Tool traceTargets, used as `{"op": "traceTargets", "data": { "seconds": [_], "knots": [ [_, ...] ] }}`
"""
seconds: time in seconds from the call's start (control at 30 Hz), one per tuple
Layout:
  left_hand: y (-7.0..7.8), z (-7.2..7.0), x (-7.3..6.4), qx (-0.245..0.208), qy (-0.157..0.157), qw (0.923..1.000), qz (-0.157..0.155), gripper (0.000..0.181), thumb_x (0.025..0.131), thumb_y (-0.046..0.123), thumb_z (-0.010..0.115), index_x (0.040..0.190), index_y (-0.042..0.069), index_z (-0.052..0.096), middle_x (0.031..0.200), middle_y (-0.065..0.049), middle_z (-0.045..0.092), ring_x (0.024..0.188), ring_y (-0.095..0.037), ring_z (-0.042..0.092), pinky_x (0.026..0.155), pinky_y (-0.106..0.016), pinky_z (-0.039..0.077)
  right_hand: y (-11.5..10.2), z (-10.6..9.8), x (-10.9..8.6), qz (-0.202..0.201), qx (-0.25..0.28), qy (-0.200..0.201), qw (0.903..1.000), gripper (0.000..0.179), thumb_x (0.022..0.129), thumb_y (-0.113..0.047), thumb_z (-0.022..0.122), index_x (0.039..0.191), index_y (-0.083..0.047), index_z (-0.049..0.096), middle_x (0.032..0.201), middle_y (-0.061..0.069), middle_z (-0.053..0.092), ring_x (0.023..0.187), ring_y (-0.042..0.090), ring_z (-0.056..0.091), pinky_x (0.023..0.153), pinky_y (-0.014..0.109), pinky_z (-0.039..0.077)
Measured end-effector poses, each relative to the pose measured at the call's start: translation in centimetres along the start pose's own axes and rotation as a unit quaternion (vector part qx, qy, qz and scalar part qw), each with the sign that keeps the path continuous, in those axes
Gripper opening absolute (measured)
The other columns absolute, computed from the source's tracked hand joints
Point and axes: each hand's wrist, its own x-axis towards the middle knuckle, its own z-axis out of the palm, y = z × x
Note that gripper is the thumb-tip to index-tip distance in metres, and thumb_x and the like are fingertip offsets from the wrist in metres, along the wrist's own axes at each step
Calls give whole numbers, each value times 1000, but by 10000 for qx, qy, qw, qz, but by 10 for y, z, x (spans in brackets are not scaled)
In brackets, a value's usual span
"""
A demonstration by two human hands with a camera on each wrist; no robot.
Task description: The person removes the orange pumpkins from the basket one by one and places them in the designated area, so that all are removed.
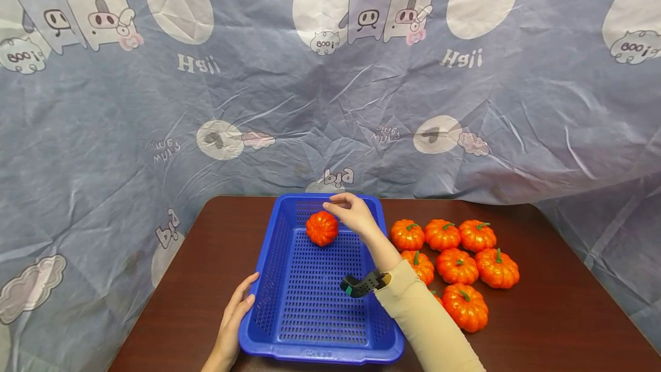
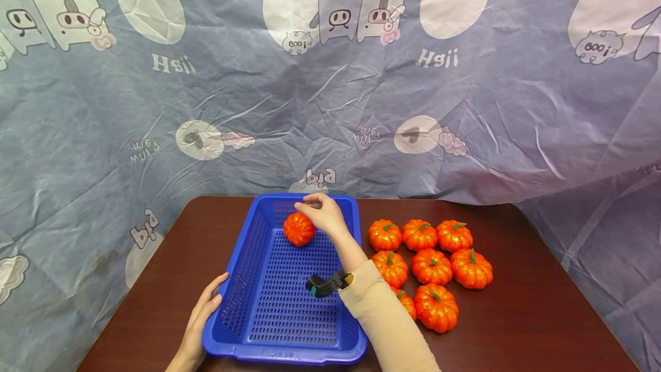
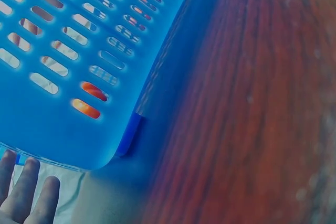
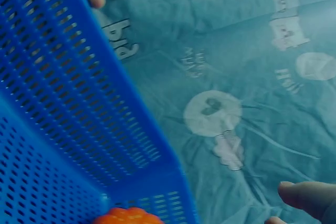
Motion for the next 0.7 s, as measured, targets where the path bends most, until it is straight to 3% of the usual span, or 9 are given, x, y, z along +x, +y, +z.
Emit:
{"op": "traceTargets", "data": {
  "seconds": [0.4,0.6,0.7],
  "knots": [
    [0,1,0,20,-3,10000,-25,43,100,13,34,142,3,33,139,-7,39,117,-14,48,89,-28,45,26,26,14,496,-346,854,9945,45,84,-30,69,118,-3,59,116,15,60,112,32,53,91,44,44],
    [0,0,1,169,-4,9999,23,44,99,13,34,142,3,33,144,-9,32,124,-8,40,92,-23,41,39,32,20,576,-578,867,9929,44,84,-31,69,117,-3,59,119,16,59,111,32,53,90,43,45],
    [0,0,1,120,-17,9999,88,44,99,12,33,142,2,33,141,-8,35,121,-11,44,90,-25,43,42,35,21,610,-816,824,9914,46,84,-31,68,119,-2,57,120,17,58,112,33,53,90,43,44]
  ]
}}
